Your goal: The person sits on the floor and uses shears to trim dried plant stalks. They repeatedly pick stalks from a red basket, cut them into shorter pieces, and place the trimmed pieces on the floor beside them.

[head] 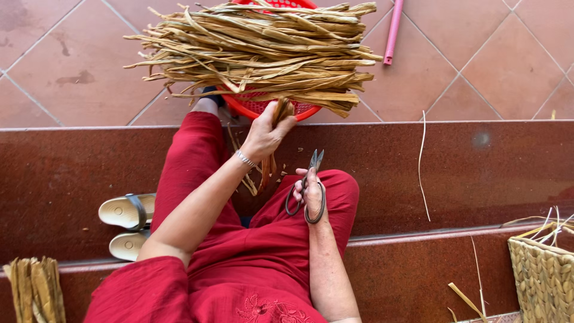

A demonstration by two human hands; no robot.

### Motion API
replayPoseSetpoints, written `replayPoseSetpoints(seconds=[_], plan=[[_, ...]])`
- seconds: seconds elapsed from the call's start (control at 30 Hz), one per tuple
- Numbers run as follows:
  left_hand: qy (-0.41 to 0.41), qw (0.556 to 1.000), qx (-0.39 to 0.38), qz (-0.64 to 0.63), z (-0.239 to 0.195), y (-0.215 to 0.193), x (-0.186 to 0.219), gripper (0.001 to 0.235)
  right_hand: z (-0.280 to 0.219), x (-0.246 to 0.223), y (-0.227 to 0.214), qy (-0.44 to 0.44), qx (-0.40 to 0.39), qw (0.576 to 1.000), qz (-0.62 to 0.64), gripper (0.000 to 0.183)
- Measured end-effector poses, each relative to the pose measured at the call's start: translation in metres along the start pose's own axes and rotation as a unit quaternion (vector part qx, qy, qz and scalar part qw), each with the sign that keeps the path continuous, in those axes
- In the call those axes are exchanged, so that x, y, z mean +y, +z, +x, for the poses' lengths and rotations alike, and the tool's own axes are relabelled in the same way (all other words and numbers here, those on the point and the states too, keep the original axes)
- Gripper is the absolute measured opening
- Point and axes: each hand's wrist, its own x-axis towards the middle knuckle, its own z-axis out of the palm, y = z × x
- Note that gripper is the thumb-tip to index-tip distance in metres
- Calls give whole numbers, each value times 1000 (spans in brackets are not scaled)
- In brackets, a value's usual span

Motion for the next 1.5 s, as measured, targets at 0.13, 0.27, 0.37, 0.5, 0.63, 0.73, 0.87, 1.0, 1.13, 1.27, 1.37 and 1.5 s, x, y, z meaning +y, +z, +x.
replayPoseSetpoints(seconds=[0.13, 0.27, 0.37, 0.5, 0.63, 0.73, 0.87, 1.0, 1.13, 1.27, 1.37, 1.5], plan=[[-48, 984, -18, 172, 59, 36, -17, 33, 4, 0, -4, -10, -5, 999, 48, 56], [47, 961, 23, 273, 110, 81, -41, 22, 3, 4, -5, -11, -8, 998, 61, 53], [4, 962, 19, 273, 135, 108, -56, 24, 6, 6, -8, -16, -16, 996, 85, 51], [-15, 947, 20, 320, 157, 132, -67, 22, 10, 8, -11, -10, -15, 995, 98, 49], [-27, 927, 14, 374, 168, 135, -77, 16, 12, 9, -13, -13, -24, 994, 108, 49], [-9, 928, 32, 370, 170, 129, -83, 14, 12, 8, -15, -10, -18, 994, 110, 48], [-139, 967, 9, 213, 165, 109, -81, 8, 11, 8, -11, -13, -22, 994, 103, 49], [-142, 988, 9, -60, 146, 73, -63, 11, 7, 0, -11, -30, 1, 997, 67, 50], [-204, 938, -30, -279, 103, 22, -25, 11, 5, -6, -10, -79, 24, 995, 52, 46], [-245, 903, -26, -352, 49, -18, 23, 12, 1, -15, -4, -130, 11, 991, 12, 46], [-241, 900, -46, -360, 6, -36, 46, 15, -16, -26, 6, -168, -13, 986, -18, 49], [-202, 948, -22, -244, -49, -42, 60, 14, -51, -46, 25, -223, -77, 964, -125, 61]])
